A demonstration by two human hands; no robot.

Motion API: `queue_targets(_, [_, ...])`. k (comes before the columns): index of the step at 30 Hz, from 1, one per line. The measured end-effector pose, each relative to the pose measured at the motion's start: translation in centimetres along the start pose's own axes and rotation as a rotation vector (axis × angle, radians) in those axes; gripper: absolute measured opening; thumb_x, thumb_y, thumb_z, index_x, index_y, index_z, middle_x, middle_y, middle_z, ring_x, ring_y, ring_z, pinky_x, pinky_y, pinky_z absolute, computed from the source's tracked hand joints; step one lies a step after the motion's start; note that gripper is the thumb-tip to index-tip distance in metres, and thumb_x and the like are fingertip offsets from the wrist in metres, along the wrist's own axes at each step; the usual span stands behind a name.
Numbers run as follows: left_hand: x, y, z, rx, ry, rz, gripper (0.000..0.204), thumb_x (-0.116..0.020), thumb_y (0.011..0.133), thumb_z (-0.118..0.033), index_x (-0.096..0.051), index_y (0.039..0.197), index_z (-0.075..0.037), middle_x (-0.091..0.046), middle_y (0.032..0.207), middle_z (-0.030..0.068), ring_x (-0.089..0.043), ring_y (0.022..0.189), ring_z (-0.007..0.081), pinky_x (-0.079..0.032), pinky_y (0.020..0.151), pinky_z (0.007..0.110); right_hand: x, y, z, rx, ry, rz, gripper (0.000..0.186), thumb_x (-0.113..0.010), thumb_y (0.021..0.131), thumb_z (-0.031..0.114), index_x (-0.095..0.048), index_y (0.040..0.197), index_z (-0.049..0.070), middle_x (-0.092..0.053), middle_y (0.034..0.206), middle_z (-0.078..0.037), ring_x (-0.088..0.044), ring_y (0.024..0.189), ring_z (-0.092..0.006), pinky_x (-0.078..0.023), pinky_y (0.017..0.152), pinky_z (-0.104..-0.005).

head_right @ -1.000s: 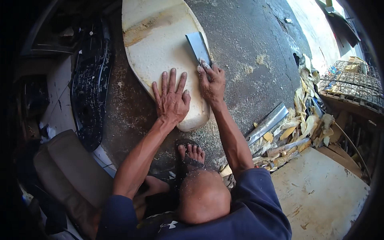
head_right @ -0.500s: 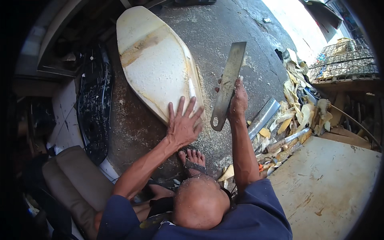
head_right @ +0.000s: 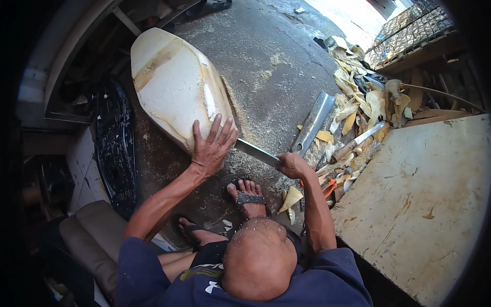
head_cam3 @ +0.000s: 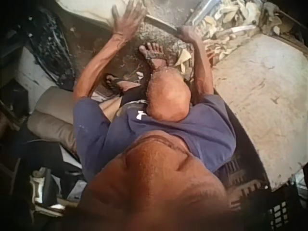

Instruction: The person uses a large blade to shave down a foam motorcycle seat, smoothing the edges and shaping the contours.

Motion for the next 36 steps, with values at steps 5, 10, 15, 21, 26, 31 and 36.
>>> queue_targets(5, [13.9, 1.1, 7.4, 0.11, -0.189, -0.079, 0.089, -0.083, 0.061, -0.017, -0.055, 0.146, -0.018, -0.044, 0.159, 0.0077, -0.03, 0.152, 0.0346, -0.028, 0.112, 0.069, -4.9, 3.4, 5.2, 0.114, -0.155, 0.296, 0.03, -0.071, 0.084, 0.026, -0.075, 0.108, 0.008, -0.073, 0.094, -0.023, -0.072, 0.089, -0.0404, -0.057, 0.077, -0.0494])
queue_targets(10, [22.1, 1.3, 14.5, 0.185, -0.196, -0.145, 0.089, -0.071, 0.061, -0.008, -0.053, 0.148, -0.014, -0.047, 0.156, 0.0117, -0.034, 0.152, 0.0368, -0.03, 0.122, 0.054, -1.4, 9.5, 2.2, 0.08, -0.195, 0.094, 0.027, -0.07, 0.085, 0.028, -0.073, 0.101, 0.005, -0.074, 0.097, -0.024, -0.072, 0.093, -0.0435, -0.058, 0.08, -0.0515])
queue_targets(15, [26.6, -0.2, 20.5, 0.149, -0.303, -0.199, 0.09, -0.061, 0.057, -0.003, -0.054, 0.147, -0.008, -0.047, 0.155, 0.0158, -0.036, 0.151, 0.0398, -0.028, 0.127, 0.05, 4.5, 12.3, 8.2, 0.097, 0.044, -0.567, 0.031, -0.066, 0.094, 0.025, -0.057, 0.116, 0.005, -0.071, 0.083, -0.023, -0.071, 0.082, -0.0467, -0.054, 0.068, -0.0547])
queue_targets(21, [27.5, 0.0, 21.4, 0.15, -0.269, -0.084, 0.093, -0.06, 0.055, -0.005, -0.054, 0.147, -0.007, -0.047, 0.155, 0.0163, -0.036, 0.151, 0.0402, -0.028, 0.127, 0.05, -15.3, 16.4, 21.4, 0.658, -0.284, 0.128, 0.029, -0.051, 0.099, 0.027, -0.069, 0.111, 0.007, -0.074, 0.091, -0.024, -0.074, 0.089, -0.0451, -0.059, 0.077, -0.0578])
queue_targets(26, [27.4, 0.3, 20.4, 0.12, -0.222, -0.071, 0.093, -0.061, 0.054, -0.008, -0.055, 0.146, -0.008, -0.047, 0.154, 0.0176, -0.037, 0.149, 0.0441, -0.03, 0.125, 0.054, -0.2, 24.4, 11.6, 0.277, -0.004, -0.595, 0.044, -0.058, 0.103, 0.048, -0.052, 0.093, 0.005, -0.071, 0.081, -0.021, -0.07, 0.073, -0.0427, -0.053, 0.064, -0.055])
queue_targets(31, [18.8, -1.2, 10.9, 0.108, -0.167, 0.122, 0.094, -0.085, 0.058, -0.024, -0.053, 0.147, -0.017, -0.044, 0.155, 0.0131, -0.034, 0.149, 0.0441, -0.029, 0.117, 0.067, 25.0, 18.3, -14.5, -0.819, 0.086, -0.995, 0.042, -0.053, 0.104, 0.042, -0.057, 0.12, 0.003, -0.073, 0.109, -0.027, -0.073, 0.104, -0.0415, -0.058, 0.088, -0.0532])
queue_targets(36, [15.8, 1.4, 9.7, 0.128, -0.516, 0.571, 0.06, -0.076, 0.088, -0.027, -0.06, 0.145, -0.016, -0.05, 0.156, 0.015, -0.043, 0.148, 0.0373, -0.032, 0.12, 0.059, 27.3, 8.3, -13.3, -0.423, 0.318, -1.343, 0.051, -0.059, 0.103, 0.044, -0.065, 0.119, -0.003, -0.073, 0.107, -0.027, -0.071, 0.101, -0.0399, -0.053, 0.088, -0.0487])
Point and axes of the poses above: each hand's wrist, its own y-axis towards the middle knuckle, its own x-axis out of the back of the hand, z = x × y, the point moved 4 cm from there along y, towards the middle knuckle
